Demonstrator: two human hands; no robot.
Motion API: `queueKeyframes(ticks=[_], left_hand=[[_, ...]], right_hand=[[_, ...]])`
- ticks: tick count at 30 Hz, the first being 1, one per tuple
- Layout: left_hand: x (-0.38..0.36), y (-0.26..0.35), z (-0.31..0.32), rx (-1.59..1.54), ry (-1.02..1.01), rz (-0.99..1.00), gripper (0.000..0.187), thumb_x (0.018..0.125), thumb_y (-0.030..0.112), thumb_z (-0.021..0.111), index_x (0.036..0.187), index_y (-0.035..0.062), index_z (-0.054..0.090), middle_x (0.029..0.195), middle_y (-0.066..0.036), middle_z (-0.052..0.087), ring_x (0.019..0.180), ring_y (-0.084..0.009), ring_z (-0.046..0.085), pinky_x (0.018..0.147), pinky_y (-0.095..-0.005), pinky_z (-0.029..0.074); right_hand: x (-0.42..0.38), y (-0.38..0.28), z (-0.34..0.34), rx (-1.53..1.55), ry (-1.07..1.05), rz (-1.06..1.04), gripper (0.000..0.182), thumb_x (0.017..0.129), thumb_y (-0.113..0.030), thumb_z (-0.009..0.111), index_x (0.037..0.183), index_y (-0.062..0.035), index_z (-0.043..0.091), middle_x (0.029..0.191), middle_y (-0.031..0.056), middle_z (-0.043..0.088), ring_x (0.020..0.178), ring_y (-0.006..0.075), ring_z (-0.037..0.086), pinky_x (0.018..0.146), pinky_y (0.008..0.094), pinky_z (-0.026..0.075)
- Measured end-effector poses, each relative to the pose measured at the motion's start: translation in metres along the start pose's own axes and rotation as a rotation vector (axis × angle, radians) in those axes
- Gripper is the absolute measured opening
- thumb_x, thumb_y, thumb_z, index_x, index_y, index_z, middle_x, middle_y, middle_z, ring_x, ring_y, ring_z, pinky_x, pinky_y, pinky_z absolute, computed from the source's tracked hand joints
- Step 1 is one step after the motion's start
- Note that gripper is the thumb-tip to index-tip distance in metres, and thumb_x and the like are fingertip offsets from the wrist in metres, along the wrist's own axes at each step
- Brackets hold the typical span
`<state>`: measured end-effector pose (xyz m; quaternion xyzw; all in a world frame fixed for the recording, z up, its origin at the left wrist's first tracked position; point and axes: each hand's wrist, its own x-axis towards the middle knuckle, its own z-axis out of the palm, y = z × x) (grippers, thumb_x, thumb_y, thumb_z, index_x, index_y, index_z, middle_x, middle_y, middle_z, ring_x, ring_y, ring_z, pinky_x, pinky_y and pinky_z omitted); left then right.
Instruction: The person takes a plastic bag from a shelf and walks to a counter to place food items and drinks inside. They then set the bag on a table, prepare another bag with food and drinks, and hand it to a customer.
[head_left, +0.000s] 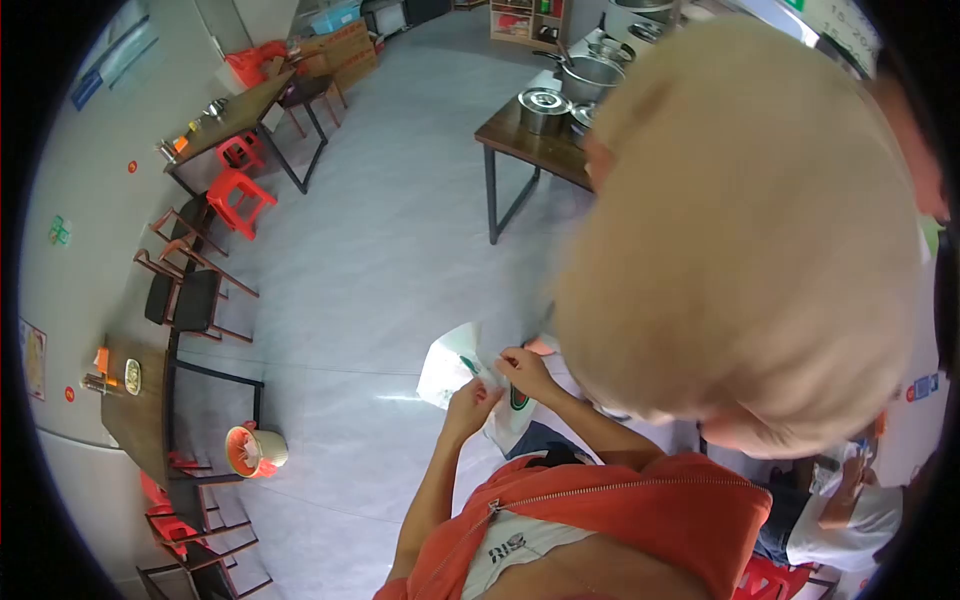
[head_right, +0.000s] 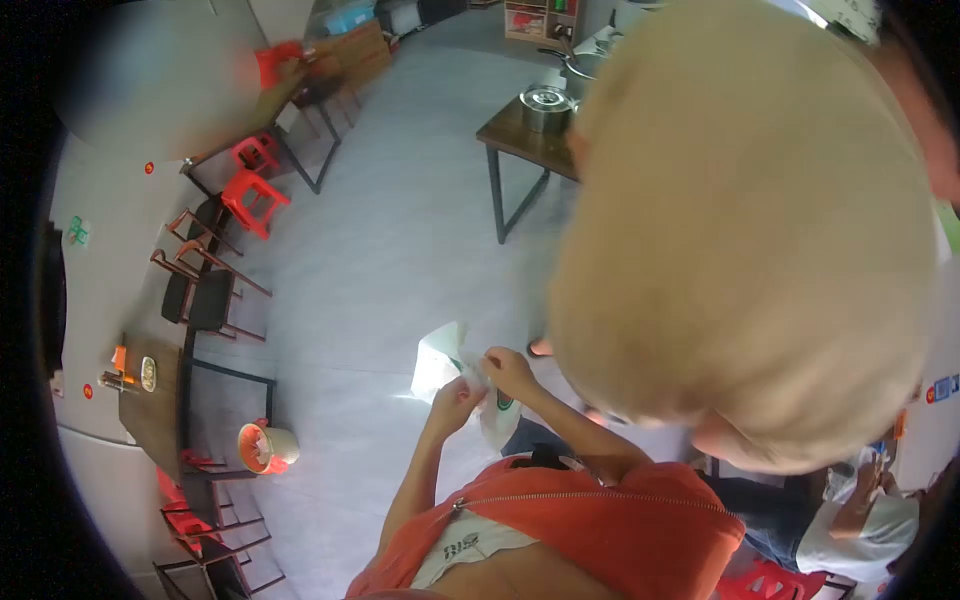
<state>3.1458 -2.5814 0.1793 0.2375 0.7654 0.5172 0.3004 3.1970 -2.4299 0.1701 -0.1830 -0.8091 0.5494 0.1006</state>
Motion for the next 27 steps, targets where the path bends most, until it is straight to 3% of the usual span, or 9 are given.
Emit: queueKeyframes(ticks=[1, 2, 6, 8, 11, 13, 19, 22, 27], left_hand=[[0.022, -0.004, -0.004, 0.065, -0.031, 0.037, 0.033, 0.078, 0.031, 0.062, 0.078, -0.0015, 0.056, 0.068, -0.012, 0.06, 0.063, -0.0199, 0.059, 0.058, -0.0309, 0.045], [0.038, 0.02, -0.018, 0.117, -0.064, 0.024, 0.034, 0.077, 0.032, 0.061, 0.081, -0.0012, 0.055, 0.07, -0.014, 0.06, 0.065, -0.0243, 0.06, 0.059, -0.033, 0.045], [0.115, 0.022, -0.06, 0.273, -0.049, 0.064, 0.029, 0.078, 0.028, 0.059, 0.084, -0.0004, 0.055, 0.073, -0.017, 0.061, 0.067, -0.028, 0.06, 0.06, -0.0351, 0.046], [0.151, 0.027, -0.084, 0.157, -0.081, 0.083, 0.027, 0.08, 0.023, 0.058, 0.092, -0.0006, 0.056, 0.075, -0.013, 0.062, 0.068, -0.0216, 0.06, 0.061, -0.0316, 0.045], [0.194, 0.046, -0.113, 0.008, -0.072, 0.044, 0.025, 0.081, 0.019, 0.057, 0.094, -0.0021, 0.057, 0.076, -0.008, 0.062, 0.068, -0.0149, 0.058, 0.061, -0.0275, 0.045], [0.222, 0.068, -0.13, 0.083, -0.096, -0.01, 0.024, 0.081, 0.018, 0.057, 0.092, -0.0032, 0.056, 0.074, -0.009, 0.061, 0.065, -0.0139, 0.056, 0.059, -0.0268, 0.043], [0.332, 0.048, -0.172, 0.133, -0.187, 0.029, 0.029, 0.078, 0.024, 0.06, 0.087, -0.0033, 0.056, 0.064, -0.007, 0.056, 0.056, -0.0116, 0.049, 0.052, -0.0266, 0.039], [0.389, 0.022, -0.209, 0.033, -0.267, 0.065, 0.027, 0.079, 0.022, 0.06, 0.088, -0.0034, 0.057, 0.067, -0.006, 0.058, 0.058, -0.0115, 0.05, 0.054, -0.0262, 0.04], [0.497, 0.034, -0.289, -0.029, -0.385, 0.076, 0.024, 0.079, 0.018, 0.06, 0.09, -0.0041, 0.059, 0.076, -0.009, 0.062, 0.069, -0.0122, 0.056, 0.062, -0.025, 0.044]], right_hand=[[0.019, -0.001, 0.003, 0.039, 0.077, 0.019, 0.017, 0.079, -0.016, 0.057, 0.077, 0.0016, 0.057, 0.057, 0.0079, 0.051, 0.053, 0.0116, 0.047, 0.05, 0.0281, 0.038], [0.04, -0.005, 0.006, 0.09, 0.084, 0.081, 0.02, 0.077, -0.021, 0.053, 0.075, -0.0012, 0.057, 0.062, 0.0127, 0.055, 0.056, 0.0209, 0.053, 0.054, 0.0325, 0.041], [0.123, -0.018, 0.009, 0.064, 0.074, 0.096, 0.021, 0.077, -0.022, 0.053, 0.076, -0.0013, 0.057, 0.063, 0.0122, 0.055, 0.057, 0.02, 0.054, 0.054, 0.0325, 0.041], [0.166, -0.035, 0.003, 0.073, -0.097, -0.001, 0.022, 0.08, -0.021, 0.055, 0.078, 0.0001, 0.057, 0.062, 0.0081, 0.054, 0.056, 0.0128, 0.05, 0.053, 0.0278, 0.04], [0.216, -0.048, 0.003, 0.068, -0.112, -0.007, 0.021, 0.079, -0.021, 0.055, 0.078, -0.0001, 0.057, 0.064, 0.0092, 0.055, 0.058, 0.0145, 0.051, 0.055, 0.0288, 0.041], [0.243, -0.059, 0.001, 0.075, -0.09, 0.018, 0.02, 0.078, -0.02, 0.055, 0.078, -0.0002, 0.057, 0.064, 0.0092, 0.055, 0.059, 0.0146, 0.051, 0.055, 0.0287, 0.041], [0.35, -0.043, 0.017, 0.108, 0.054, 0.071, 0.019, 0.077, -0.019, 0.055, 0.078, -0.0002, 0.057, 0.064, 0.0104, 0.055, 0.057, 0.0155, 0.051, 0.054, 0.0295, 0.041], [0.408, -0.048, 0.034, 0.013, 0.099, 0.109, 0.02, 0.078, -0.019, 0.054, 0.078, 0.0, 0.057, 0.062, 0.0103, 0.054, 0.056, 0.0155, 0.051, 0.053, 0.0301, 0.04], [0.513, -0.072, 0.047, 0.01, 0.315, 0.092, 0.021, 0.079, -0.02, 0.054, 0.079, 0.0, 0.057, 0.061, 0.009, 0.054, 0.055, 0.0157, 0.052, 0.052, 0.0307, 0.04]])
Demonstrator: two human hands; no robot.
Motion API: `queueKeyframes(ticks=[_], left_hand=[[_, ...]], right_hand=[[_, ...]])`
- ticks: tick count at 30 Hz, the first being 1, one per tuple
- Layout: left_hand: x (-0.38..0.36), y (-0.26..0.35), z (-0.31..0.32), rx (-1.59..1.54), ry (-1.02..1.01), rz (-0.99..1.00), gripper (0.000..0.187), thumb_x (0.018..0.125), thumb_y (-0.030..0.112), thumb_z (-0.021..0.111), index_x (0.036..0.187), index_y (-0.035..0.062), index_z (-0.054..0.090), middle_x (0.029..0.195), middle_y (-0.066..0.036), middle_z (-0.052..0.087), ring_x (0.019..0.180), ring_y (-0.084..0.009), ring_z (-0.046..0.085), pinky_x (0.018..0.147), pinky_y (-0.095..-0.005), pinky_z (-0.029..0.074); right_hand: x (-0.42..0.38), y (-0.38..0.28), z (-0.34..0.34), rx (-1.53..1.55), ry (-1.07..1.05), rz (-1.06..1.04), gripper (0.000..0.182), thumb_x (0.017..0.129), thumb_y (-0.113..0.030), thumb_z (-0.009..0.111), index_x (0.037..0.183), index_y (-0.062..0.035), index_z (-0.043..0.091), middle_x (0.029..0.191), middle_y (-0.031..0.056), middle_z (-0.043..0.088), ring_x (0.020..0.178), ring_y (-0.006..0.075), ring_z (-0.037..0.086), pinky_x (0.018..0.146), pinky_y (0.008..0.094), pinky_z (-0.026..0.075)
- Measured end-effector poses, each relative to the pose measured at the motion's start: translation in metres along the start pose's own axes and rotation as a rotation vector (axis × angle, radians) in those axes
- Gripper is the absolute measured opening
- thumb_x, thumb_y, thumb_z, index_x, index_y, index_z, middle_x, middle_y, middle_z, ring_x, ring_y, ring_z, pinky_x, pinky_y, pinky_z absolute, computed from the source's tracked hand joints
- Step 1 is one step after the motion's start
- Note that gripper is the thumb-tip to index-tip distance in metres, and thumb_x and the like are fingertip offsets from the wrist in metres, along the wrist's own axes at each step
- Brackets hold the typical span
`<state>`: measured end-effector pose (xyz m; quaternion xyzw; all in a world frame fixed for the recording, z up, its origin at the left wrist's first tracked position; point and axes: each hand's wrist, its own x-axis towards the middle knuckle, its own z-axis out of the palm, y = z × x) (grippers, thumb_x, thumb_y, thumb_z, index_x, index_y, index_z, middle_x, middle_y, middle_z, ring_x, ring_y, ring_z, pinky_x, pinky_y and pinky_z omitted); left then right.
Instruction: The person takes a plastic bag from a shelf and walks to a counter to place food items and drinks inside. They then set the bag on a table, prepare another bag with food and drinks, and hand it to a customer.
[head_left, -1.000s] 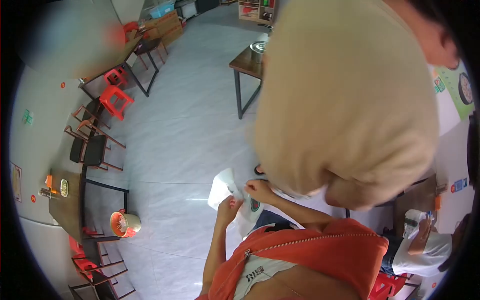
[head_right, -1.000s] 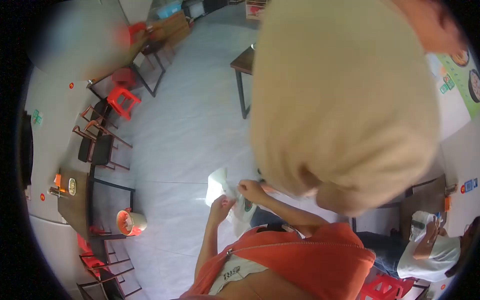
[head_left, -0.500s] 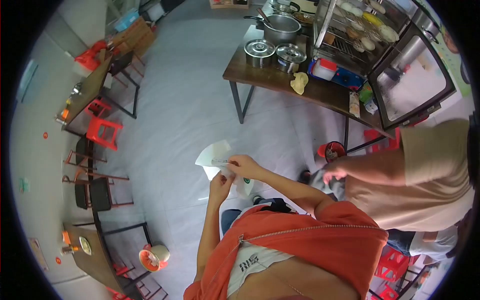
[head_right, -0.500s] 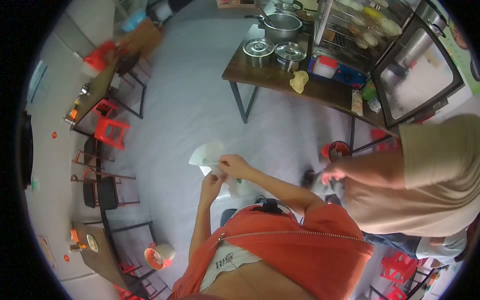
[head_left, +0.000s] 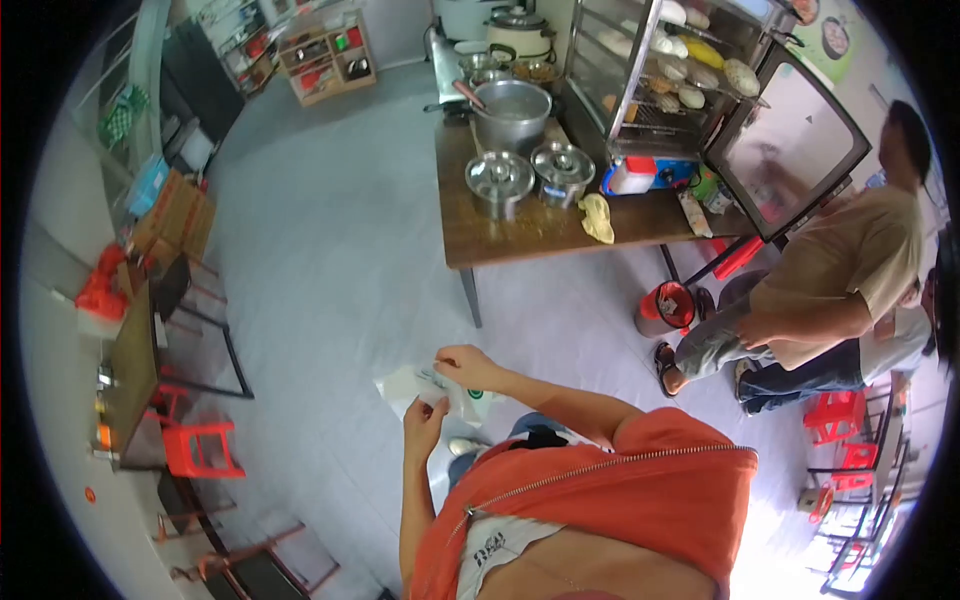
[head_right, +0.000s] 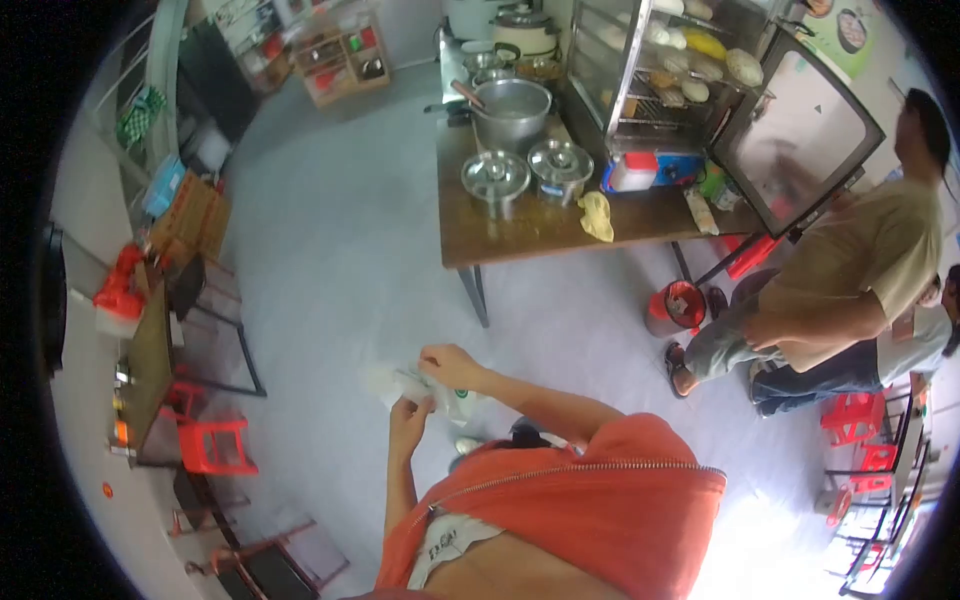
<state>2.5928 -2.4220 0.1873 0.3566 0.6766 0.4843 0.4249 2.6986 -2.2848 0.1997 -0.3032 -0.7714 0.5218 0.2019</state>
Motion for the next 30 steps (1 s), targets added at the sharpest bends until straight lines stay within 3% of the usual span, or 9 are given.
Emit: queueKeyframes(ticks=[2, 4, 8, 16, 17, 20, 23, 26, 30], left_hand=[[0.035, 0.006, -0.037, 0.035, -0.065, 0.001, 0.023, 0.078, 0.015, 0.06, 0.09, -0.0039, 0.06, 0.08, -0.011, 0.062, 0.073, -0.0158, 0.059, 0.065, -0.0275, 0.045], [0.07, 0.031, -0.063, 0.241, -0.079, 0.295, 0.023, 0.078, 0.014, 0.06, 0.093, -0.0031, 0.059, 0.084, -0.013, 0.063, 0.076, -0.0202, 0.06, 0.067, -0.0306, 0.046], [0.161, 0.031, -0.081, 0.38, -0.176, 0.441, 0.025, 0.076, 0.015, 0.06, 0.096, -0.0004, 0.059, 0.087, -0.016, 0.063, 0.081, -0.0257, 0.061, 0.067, -0.0328, 0.046], [0.299, 0.075, -0.101, 0.313, -0.281, 0.415, 0.02, 0.072, 0.016, 0.06, 0.082, -0.0008, 0.061, 0.081, -0.018, 0.063, 0.079, -0.0308, 0.061, 0.063, -0.0356, 0.046], [0.314, 0.075, -0.107, 0.313, -0.292, 0.41, 0.02, 0.072, 0.016, 0.06, 0.082, -0.0008, 0.061, 0.081, -0.018, 0.063, 0.079, -0.0308, 0.061, 0.063, -0.0356, 0.046], [0.361, 0.071, -0.129, 0.269, -0.374, 0.443, 0.021, 0.073, 0.014, 0.06, 0.087, -0.0013, 0.06, 0.081, -0.016, 0.063, 0.075, -0.0272, 0.062, 0.065, -0.0327, 0.046], [0.404, 0.062, -0.139, -0.016, -0.381, 0.178, 0.024, 0.08, 0.008, 0.052, 0.102, -0.0021, 0.053, 0.078, -0.008, 0.058, 0.07, -0.0147, 0.058, 0.065, -0.0265, 0.044], [0.441, 0.064, -0.144, 0.173, -0.409, -0.029, 0.02, 0.082, 0.007, 0.048, 0.099, -0.0027, 0.053, 0.069, -0.004, 0.053, 0.068, -0.0114, 0.056, 0.059, -0.0238, 0.042], [0.493, 0.068, -0.143, 0.357, -0.642, 0.244, 0.018, 0.079, 0.006, 0.048, 0.093, -0.0028, 0.054, 0.06, 0.001, 0.039, 0.051, -0.0067, 0.04, 0.047, -0.022, 0.031]], right_hand=[[0.031, -0.019, -0.003, -0.001, 0.033, 0.047, 0.021, 0.08, -0.021, 0.054, 0.08, -0.0002, 0.057, 0.062, 0.0093, 0.054, 0.056, 0.0162, 0.052, 0.053, 0.0306, 0.04], [0.057, -0.021, -0.003, 0.018, 0.071, 0.116, 0.021, 0.08, -0.021, 0.054, 0.081, -0.0003, 0.057, 0.063, 0.0096, 0.055, 0.057, 0.0166, 0.053, 0.054, 0.0306, 0.041], [0.107, -0.002, -0.011, 0.029, 0.229, 0.154, 0.022, 0.081, -0.023, 0.054, 0.082, -0.0013, 0.057, 0.064, 0.0096, 0.056, 0.059, 0.0167, 0.053, 0.056, 0.0306, 0.042], [0.238, 0.027, -0.044, -0.094, 0.35, 0.17, 0.023, 0.081, -0.023, 0.053, 0.084, -0.0008, 0.058, 0.068, 0.0114, 0.058, 0.062, 0.0193, 0.054, 0.06, 0.0301, 0.043], [0.258, 0.026, -0.051, -0.049, 0.393, 0.146, 0.023, 0.08, -0.023, 0.052, 0.083, -0.0012, 0.058, 0.068, 0.0141, 0.057, 0.063, 0.025, 0.054, 0.06, 0.0333, 0.043], [0.301, 0.015, -0.066, 0.023, 0.458, 0.139, 0.023, 0.08, -0.023, 0.05, 0.084, -0.0013, 0.058, 0.07, 0.017, 0.057, 0.065, 0.0305, 0.055, 0.061, 0.0365, 0.043], [0.334, 0.015, -0.087, 0.025, 0.533, 0.155, 0.024, 0.079, -0.022, 0.05, 0.085, -0.0004, 0.058, 0.072, 0.0174, 0.058, 0.066, 0.0303, 0.056, 0.062, 0.0363, 0.043], [0.348, 0.026, -0.092, 0.001, 0.686, 0.205, 0.023, 0.079, -0.02, 0.051, 0.086, 0.0007, 0.058, 0.072, 0.0153, 0.059, 0.065, 0.0252, 0.056, 0.062, 0.0336, 0.044], [0.336, 0.021, -0.093, 0.103, 0.919, 0.322, 0.02, 0.078, -0.016, 0.053, 0.086, 0.0018, 0.057, 0.068, 0.0114, 0.057, 0.063, 0.0159, 0.054, 0.061, 0.0299, 0.044]])
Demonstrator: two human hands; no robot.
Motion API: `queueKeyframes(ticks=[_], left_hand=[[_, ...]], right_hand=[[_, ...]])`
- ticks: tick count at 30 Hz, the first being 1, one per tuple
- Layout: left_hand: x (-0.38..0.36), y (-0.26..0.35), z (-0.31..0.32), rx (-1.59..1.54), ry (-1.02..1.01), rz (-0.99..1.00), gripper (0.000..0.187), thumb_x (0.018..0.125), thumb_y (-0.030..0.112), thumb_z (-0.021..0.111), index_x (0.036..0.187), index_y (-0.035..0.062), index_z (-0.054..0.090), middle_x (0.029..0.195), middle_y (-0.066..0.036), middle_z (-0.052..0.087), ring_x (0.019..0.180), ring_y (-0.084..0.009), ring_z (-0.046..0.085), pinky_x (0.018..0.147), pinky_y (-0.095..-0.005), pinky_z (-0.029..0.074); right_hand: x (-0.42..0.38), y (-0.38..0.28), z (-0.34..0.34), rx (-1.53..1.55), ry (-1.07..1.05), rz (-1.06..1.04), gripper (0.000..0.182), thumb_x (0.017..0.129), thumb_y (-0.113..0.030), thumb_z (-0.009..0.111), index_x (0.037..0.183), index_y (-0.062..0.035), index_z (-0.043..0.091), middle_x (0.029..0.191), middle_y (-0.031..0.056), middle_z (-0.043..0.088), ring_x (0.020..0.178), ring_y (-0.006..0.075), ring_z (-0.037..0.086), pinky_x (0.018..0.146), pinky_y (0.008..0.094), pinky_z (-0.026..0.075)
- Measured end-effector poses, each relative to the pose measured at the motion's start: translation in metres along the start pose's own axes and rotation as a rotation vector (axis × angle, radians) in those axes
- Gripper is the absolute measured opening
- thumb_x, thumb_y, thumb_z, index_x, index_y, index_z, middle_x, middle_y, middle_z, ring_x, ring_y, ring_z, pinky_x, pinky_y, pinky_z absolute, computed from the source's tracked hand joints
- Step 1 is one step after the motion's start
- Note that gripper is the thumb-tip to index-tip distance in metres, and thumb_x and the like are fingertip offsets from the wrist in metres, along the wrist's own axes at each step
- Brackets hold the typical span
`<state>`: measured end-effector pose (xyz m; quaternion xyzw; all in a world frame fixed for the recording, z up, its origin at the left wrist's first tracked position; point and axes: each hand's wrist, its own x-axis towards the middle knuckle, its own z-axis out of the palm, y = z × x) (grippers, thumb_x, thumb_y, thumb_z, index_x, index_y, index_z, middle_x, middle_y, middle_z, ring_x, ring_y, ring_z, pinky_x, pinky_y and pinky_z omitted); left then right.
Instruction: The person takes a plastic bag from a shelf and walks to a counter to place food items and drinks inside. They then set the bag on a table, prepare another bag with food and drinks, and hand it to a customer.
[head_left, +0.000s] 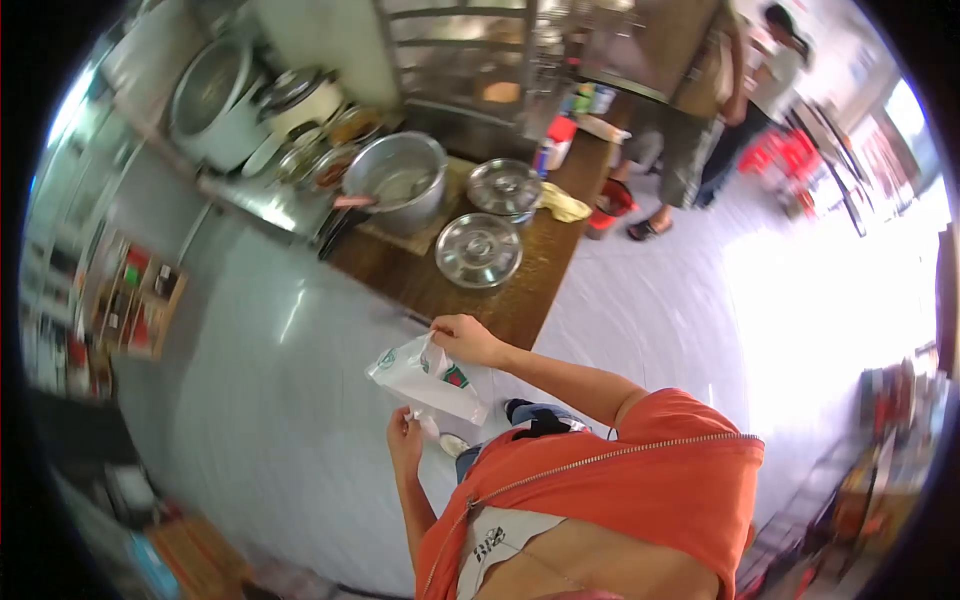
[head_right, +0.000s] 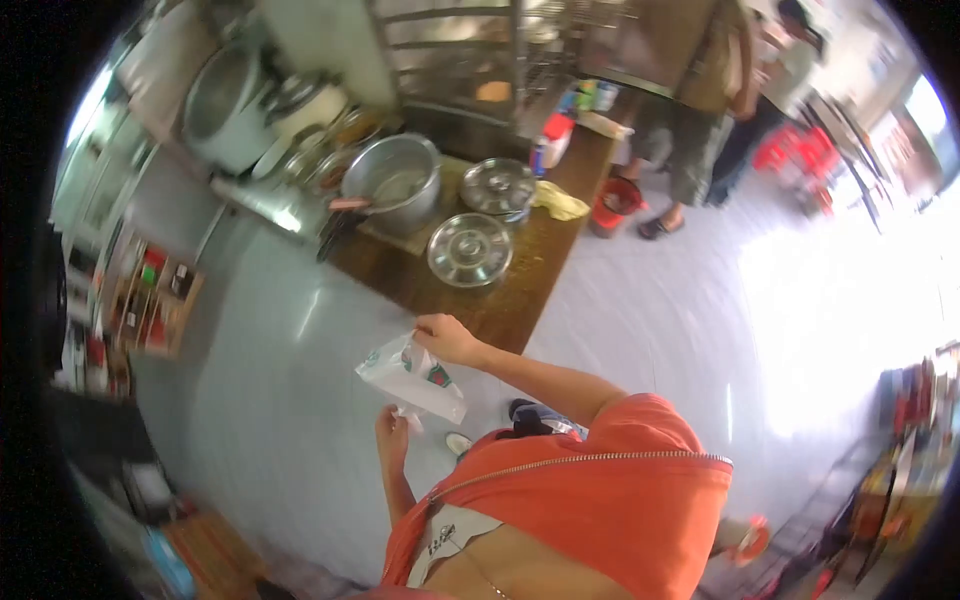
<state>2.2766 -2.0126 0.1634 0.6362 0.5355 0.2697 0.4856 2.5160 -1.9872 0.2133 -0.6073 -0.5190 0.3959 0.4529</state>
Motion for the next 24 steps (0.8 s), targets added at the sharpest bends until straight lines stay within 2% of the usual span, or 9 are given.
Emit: queueKeyframes(ticks=[3, 5, 10, 11, 14, 16, 19, 22, 24], left_hand=[[0.024, 0.01, -0.025, 0.038, -0.134, 0.072, 0.017, 0.078, 0.007, 0.049, 0.092, -0.0021, 0.054, 0.059, 0.002, 0.037, 0.05, -0.0057, 0.035, 0.045, -0.0231, 0.027], [0.041, 0.012, -0.037, 0.086, -0.22, 0.127, 0.017, 0.079, 0.007, 0.049, 0.091, -0.0019, 0.054, 0.059, 0.003, 0.038, 0.051, -0.0057, 0.036, 0.045, -0.0227, 0.028], [0.076, 0.015, -0.048, -0.105, -0.336, 0.019, 0.018, 0.082, 0.014, 0.052, 0.091, -0.0005, 0.054, 0.067, 0.001, 0.048, 0.057, -0.0059, 0.043, 0.05, -0.023, 0.036], [0.083, 0.016, -0.044, -0.1, -0.364, 0.039, 0.018, 0.082, 0.014, 0.052, 0.091, -0.0005, 0.054, 0.067, 0.001, 0.048, 0.057, -0.0059, 0.043, 0.05, -0.023, 0.036], [0.093, 0.029, -0.029, -0.356, -0.357, -0.061, 0.02, 0.082, 0.017, 0.053, 0.093, 0.0, 0.055, 0.075, -0.001, 0.053, 0.063, -0.008, 0.048, 0.054, -0.0235, 0.039], [0.091, 0.047, -0.014, -0.577, -0.233, -0.312, 0.021, 0.083, 0.018, 0.052, 0.094, 0.0005, 0.054, 0.083, -0.004, 0.056, 0.072, -0.0117, 0.052, 0.061, -0.0239, 0.043], [0.117, 0.02, 0.001, -0.797, -0.343, -0.432, 0.022, 0.084, 0.019, 0.05, 0.095, 0.0007, 0.054, 0.092, -0.007, 0.058, 0.081, -0.0167, 0.056, 0.068, -0.0267, 0.046], [0.119, 0.029, 0.014, -0.913, -0.316, -0.447, 0.031, 0.087, 0.023, 0.04, 0.106, 0.0007, 0.051, 0.104, -0.01, 0.055, 0.098, -0.0235, 0.053, 0.084, -0.0346, 0.043], [0.118, 0.036, 0.018, -0.932, -0.305, -0.429, 0.029, 0.086, 0.023, 0.041, 0.101, 0.0011, 0.053, 0.101, -0.009, 0.057, 0.093, -0.0213, 0.055, 0.078, -0.0333, 0.045]], right_hand=[[-0.016, -0.009, -0.001, 0.024, 0.202, 0.094, 0.02, 0.076, -0.017, 0.052, 0.083, 0.0007, 0.058, 0.067, 0.0139, 0.058, 0.062, 0.0225, 0.056, 0.059, 0.0333, 0.043], [-0.027, -0.014, 0.001, 0.039, 0.286, 0.098, 0.02, 0.076, -0.017, 0.052, 0.084, 0.0005, 0.058, 0.066, 0.0128, 0.057, 0.062, 0.0207, 0.055, 0.059, 0.0328, 0.043], [-0.057, -0.004, 0.013, 0.012, 0.417, 0.128, 0.02, 0.075, -0.019, 0.054, 0.085, -0.0021, 0.059, 0.068, 0.0123, 0.058, 0.061, 0.0218, 0.056, 0.059, 0.0328, 0.044], [-0.065, -0.006, 0.013, -0.071, 0.385, 0.15, 0.021, 0.075, -0.02, 0.054, 0.085, -0.0032, 0.06, 0.072, 0.0144, 0.06, 0.065, 0.0275, 0.058, 0.061, 0.0358, 0.044], [-0.092, -0.006, 0.014, -0.216, 0.297, 0.191, 0.021, 0.075, -0.021, 0.054, 0.083, -0.0034, 0.06, 0.076, 0.0164, 0.06, 0.071, 0.0329, 0.058, 0.064, 0.0392, 0.045], [-0.111, -0.006, 0.011, -0.228, 0.285, 0.238, 0.021, 0.074, -0.021, 0.053, 0.082, -0.0031, 0.06, 0.079, 0.0178, 0.06, 0.074, 0.0356, 0.057, 0.067, 0.0416, 0.044], [-0.136, 0.011, 0.006, -0.252, 0.275, 0.261, 0.021, 0.075, -0.021, 0.051, 0.081, -0.0027, 0.06, 0.08, 0.0181, 0.06, 0.076, 0.0358, 0.057, 0.068, 0.0421, 0.044], [-0.158, 0.022, -0.004, -0.315, 0.354, 0.341, 0.022, 0.074, -0.02, 0.049, 0.081, -0.0031, 0.06, 0.08, 0.0176, 0.06, 0.078, 0.0359, 0.057, 0.068, 0.0429, 0.045], [-0.168, 0.032, -0.012, -0.422, 0.43, 0.511, 0.021, 0.072, -0.019, 0.049, 0.08, -0.0046, 0.061, 0.081, 0.0173, 0.06, 0.079, 0.0356, 0.057, 0.068, 0.0427, 0.045]])
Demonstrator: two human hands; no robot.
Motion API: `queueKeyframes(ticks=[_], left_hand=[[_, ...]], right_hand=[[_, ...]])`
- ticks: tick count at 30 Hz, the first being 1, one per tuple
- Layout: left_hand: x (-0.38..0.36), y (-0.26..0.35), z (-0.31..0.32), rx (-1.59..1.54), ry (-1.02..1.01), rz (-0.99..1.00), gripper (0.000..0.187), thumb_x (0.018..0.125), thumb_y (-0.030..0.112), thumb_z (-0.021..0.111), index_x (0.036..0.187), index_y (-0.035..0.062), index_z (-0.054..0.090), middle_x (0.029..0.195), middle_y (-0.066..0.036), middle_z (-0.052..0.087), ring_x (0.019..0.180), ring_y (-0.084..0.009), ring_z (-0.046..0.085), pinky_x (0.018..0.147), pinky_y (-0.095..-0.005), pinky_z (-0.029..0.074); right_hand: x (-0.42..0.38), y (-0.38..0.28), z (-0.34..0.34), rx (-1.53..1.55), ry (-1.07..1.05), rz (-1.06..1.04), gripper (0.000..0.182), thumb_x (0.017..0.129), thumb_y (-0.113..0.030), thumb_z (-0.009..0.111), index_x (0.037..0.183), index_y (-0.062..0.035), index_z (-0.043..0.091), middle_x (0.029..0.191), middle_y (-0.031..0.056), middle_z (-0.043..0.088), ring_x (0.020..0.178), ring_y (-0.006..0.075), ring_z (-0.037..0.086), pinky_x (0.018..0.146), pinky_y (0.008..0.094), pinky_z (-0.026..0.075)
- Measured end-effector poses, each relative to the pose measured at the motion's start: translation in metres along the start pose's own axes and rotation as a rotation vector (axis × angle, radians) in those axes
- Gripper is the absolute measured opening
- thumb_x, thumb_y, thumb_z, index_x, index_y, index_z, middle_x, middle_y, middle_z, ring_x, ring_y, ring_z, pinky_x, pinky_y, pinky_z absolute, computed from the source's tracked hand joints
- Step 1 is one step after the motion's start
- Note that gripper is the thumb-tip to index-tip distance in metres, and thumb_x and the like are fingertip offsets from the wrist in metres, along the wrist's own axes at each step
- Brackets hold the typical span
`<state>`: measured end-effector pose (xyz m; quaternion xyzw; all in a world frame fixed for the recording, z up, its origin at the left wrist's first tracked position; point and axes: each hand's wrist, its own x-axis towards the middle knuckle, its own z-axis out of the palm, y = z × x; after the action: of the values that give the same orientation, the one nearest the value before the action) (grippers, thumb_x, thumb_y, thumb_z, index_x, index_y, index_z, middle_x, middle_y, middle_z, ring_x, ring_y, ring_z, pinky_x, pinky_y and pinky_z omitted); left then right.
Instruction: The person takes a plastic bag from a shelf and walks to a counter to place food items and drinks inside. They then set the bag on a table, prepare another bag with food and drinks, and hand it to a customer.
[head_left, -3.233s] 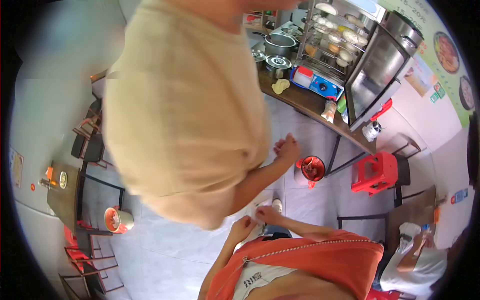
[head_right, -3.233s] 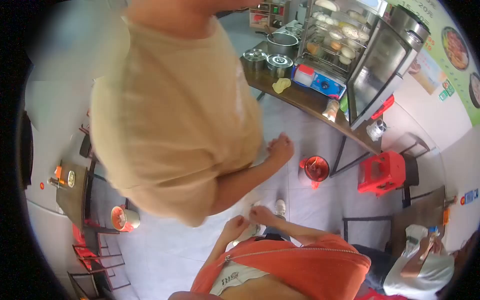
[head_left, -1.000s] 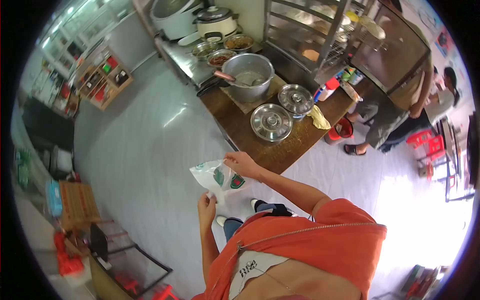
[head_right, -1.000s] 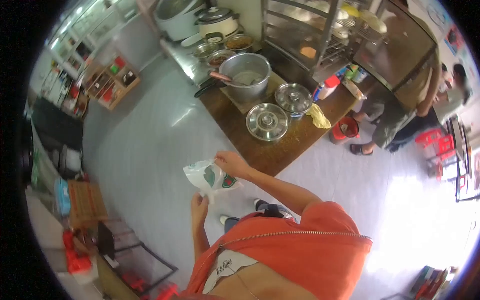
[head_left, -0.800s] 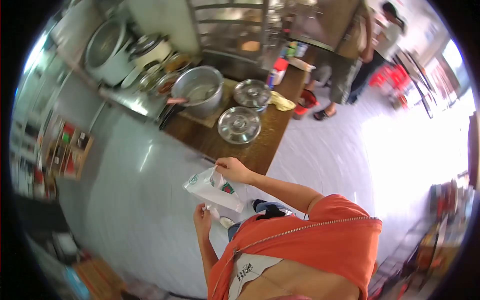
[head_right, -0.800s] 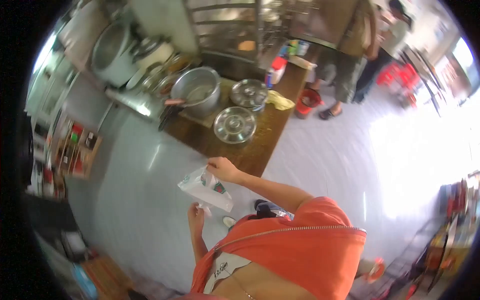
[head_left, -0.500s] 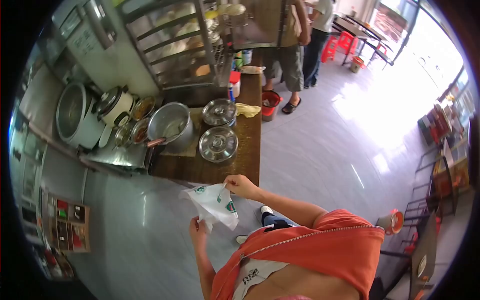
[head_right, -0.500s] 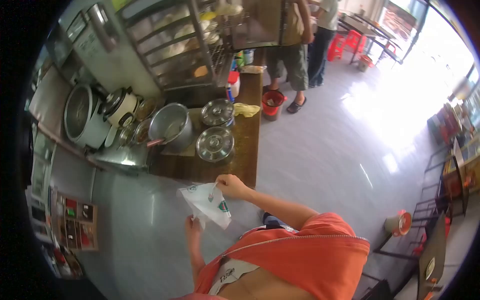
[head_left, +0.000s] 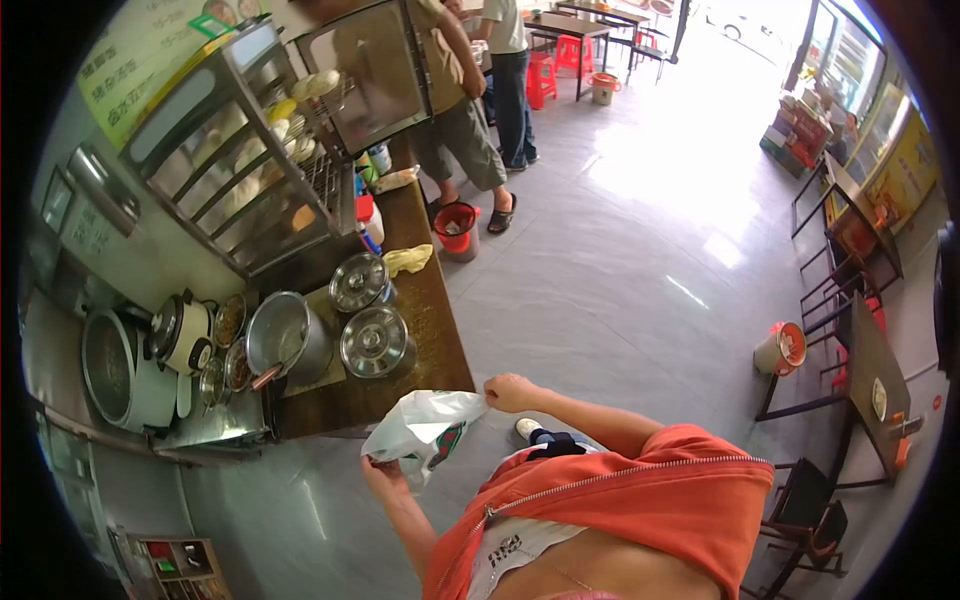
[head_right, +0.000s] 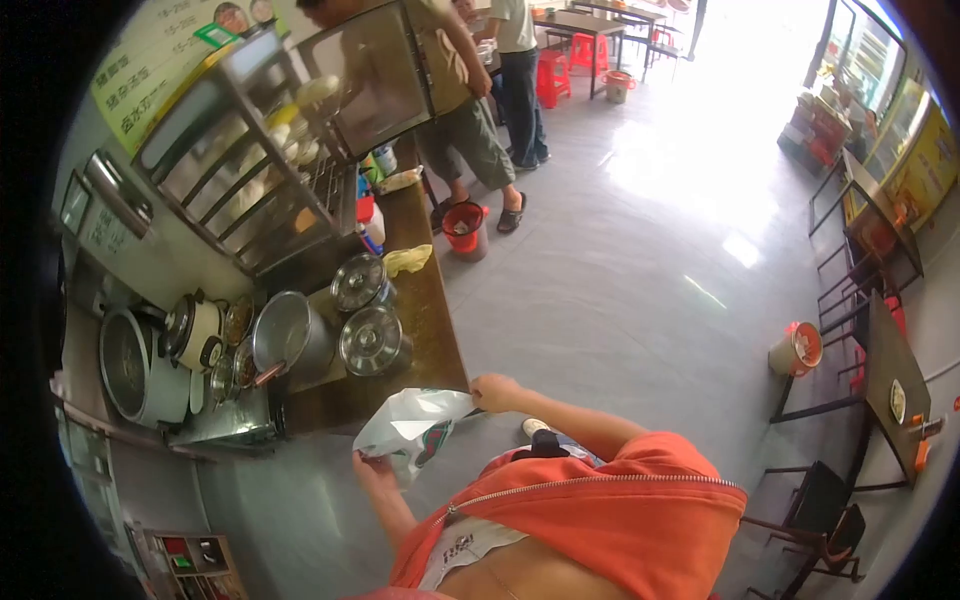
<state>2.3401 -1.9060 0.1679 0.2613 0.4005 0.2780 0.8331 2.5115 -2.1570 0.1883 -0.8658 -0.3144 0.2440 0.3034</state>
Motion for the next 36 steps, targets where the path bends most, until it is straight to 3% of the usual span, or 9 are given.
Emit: queueKeyframes(ticks=[10, 14, 18, 22, 24, 28, 29, 34, 36], left_hand=[[-0.021, -0.001, 0.057, 0.23, 0.156, 0.205, 0.034, 0.08, 0.029, 0.046, 0.098, 0.0014, 0.055, 0.1, -0.008, 0.057, 0.089, -0.0196, 0.056, 0.068, -0.0313, 0.046], [-0.03, -0.014, 0.072, 0.429, 0.115, 0.208, 0.035, 0.079, 0.031, 0.049, 0.098, 0.0013, 0.055, 0.099, -0.008, 0.056, 0.086, -0.0189, 0.055, 0.066, -0.0293, 0.045], [-0.052, -0.043, 0.095, 0.852, -0.079, 0.207, 0.032, 0.08, 0.026, 0.051, 0.099, 0.0003, 0.054, 0.094, -0.005, 0.056, 0.085, -0.0162, 0.053, 0.065, -0.0255, 0.043], [-0.053, -0.085, 0.111, 0.766, -0.448, -0.011, 0.03, 0.082, 0.021, 0.051, 0.103, -0.0003, 0.055, 0.096, -0.005, 0.057, 0.089, -0.0124, 0.05, 0.076, -0.0242, 0.039], [-0.059, -0.099, 0.133, 0.84, -0.559, -0.068, 0.027, 0.083, 0.019, 0.05, 0.102, -0.0006, 0.056, 0.094, -0.004, 0.057, 0.087, -0.0119, 0.05, 0.076, -0.0238, 0.039], [-0.062, -0.142, 0.183, 0.962, -0.849, 0.047, 0.022, 0.086, 0.018, 0.048, 0.093, 0.0001, 0.059, 0.076, 0.002, 0.055, 0.068, -0.0058, 0.046, 0.061, -0.02, 0.037], [-0.062, -0.147, 0.201, 1.084, -0.951, 0.004, 0.024, 0.086, 0.016, 0.047, 0.097, -0.0024, 0.058, 0.087, -0.004, 0.059, 0.081, -0.0099, 0.051, 0.073, -0.023, 0.04], [-0.069, -0.218, 0.297, 1.395, -1.092, -0.061, 0.026, 0.083, 0.02, 0.051, 0.097, 0.001, 0.06, 0.085, -0.007, 0.061, 0.078, -0.0119, 0.054, 0.07, -0.0255, 0.042], [-0.084, -0.244, 0.337, 1.519, -1.125, -0.118, 0.027, 0.082, 0.022, 0.052, 0.098, 0.0025, 0.06, 0.085, -0.009, 0.062, 0.078, -0.0146, 0.055, 0.071, -0.0275, 0.042]], right_hand=[[0.01, 0.057, 0.0, 0.002, 0.097, 0.239, 0.019, 0.071, -0.02, 0.05, 0.079, -0.008, 0.062, 0.084, 0.015, 0.061, 0.082, 0.0329, 0.058, 0.068, 0.0427, 0.047], [0.005, 0.066, -0.017, 0.069, 0.03, 0.146, 0.025, 0.072, -0.017, 0.051, 0.094, -0.0077, 0.059, 0.091, 0.0161, 0.06, 0.088, 0.0328, 0.057, 0.075, 0.0413, 0.045], [-0.008, 0.071, -0.028, -0.021, -0.144, -0.118, 0.056, 0.071, -0.021, 0.058, 0.123, -0.009, 0.042, 0.117, 0.0189, 0.048, 0.11, 0.033, 0.044, 0.089, 0.0402, 0.039], [-0.039, 0.035, -0.044, 0.074, -0.127, -0.073, 0.078, 0.066, -0.023, 0.064, 0.133, -0.012, 0.027, 0.131, 0.0183, 0.032, 0.121, 0.0348, 0.031, 0.096, 0.0411, 0.033], [-0.05, 0.027, -0.05, 0.091, 0.219, 0.018, 0.087, 0.062, -0.018, 0.067, 0.136, -0.0141, 0.021, 0.134, 0.017, 0.026, 0.122, 0.0364, 0.028, 0.097, 0.0417, 0.031], [-0.059, 0.052, -0.085, -0.005, 0.268, -0.083, 0.088, 0.061, -0.016, 0.068, 0.136, -0.0118, 0.021, 0.135, 0.0172, 0.024, 0.121, 0.0363, 0.027, 0.099, 0.0418, 0.027], [-0.06, 0.063, -0.095, 0.015, 0.328, -0.114, 0.086, 0.062, -0.015, 0.068, 0.135, -0.0125, 0.023, 0.132, 0.0176, 0.029, 0.118, 0.0357, 0.032, 0.097, 0.0415, 0.03], [-0.068, 0.163, -0.158, 0.166, 0.488, -0.092, 0.078, 0.064, -0.011, 0.066, 0.133, -0.0092, 0.028, 0.114, 0.0156, 0.047, 0.104, 0.0315, 0.046, 0.089, 0.0394, 0.037], [-0.08, 0.19, -0.188, 0.296, 0.793, 0.076, 0.069, 0.067, -0.008, 0.064, 0.129, -0.0046, 0.034, 0.099, 0.0105, 0.054, 0.095, 0.0258, 0.051, 0.085, 0.0357, 0.039]])
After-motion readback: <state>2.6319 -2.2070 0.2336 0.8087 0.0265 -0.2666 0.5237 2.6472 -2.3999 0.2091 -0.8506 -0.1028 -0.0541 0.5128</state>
